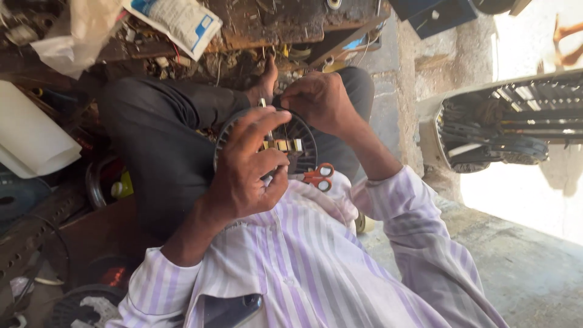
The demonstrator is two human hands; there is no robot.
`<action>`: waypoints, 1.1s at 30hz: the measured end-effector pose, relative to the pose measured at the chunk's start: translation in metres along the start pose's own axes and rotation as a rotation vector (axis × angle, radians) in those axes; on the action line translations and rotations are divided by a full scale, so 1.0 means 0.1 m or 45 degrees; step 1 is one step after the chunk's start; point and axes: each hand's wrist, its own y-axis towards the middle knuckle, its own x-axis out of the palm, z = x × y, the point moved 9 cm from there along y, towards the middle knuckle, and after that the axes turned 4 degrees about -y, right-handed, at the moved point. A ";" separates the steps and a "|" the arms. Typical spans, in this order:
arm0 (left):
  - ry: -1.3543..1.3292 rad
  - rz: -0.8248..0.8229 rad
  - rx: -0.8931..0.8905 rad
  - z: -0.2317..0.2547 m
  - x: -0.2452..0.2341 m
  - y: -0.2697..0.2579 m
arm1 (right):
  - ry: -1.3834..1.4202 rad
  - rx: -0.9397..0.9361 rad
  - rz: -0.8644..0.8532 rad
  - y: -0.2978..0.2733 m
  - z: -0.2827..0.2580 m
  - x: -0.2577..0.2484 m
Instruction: The person sits on the floor and winds copper wire around the slots of a motor stator core. They hold the stator in their left hand and use their right hand to wrap the wire, occasionally using a tool to press the wire into the slots.
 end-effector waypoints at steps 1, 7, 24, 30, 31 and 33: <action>-0.075 0.016 -0.031 -0.03 0.01 0.02 | -0.086 -0.064 0.007 0.07 -0.03 -0.07; -0.377 0.283 -0.462 -0.66 -0.02 0.10 | -0.414 -0.323 0.111 0.26 -0.43 -0.30; 0.281 0.027 0.218 0.06 0.14 -0.21 | -0.273 -0.333 -0.041 -0.19 -0.43 -0.10; -0.193 0.052 -0.362 -0.63 0.03 0.42 | -0.762 -0.499 0.295 -0.15 -0.51 -0.05; -0.062 -0.144 -0.390 -0.69 0.06 0.50 | -0.643 -0.486 0.208 -0.19 -0.66 -0.06; -0.263 -0.432 -0.404 -0.70 0.14 0.55 | -0.658 -0.490 -0.091 -0.31 -1.00 0.00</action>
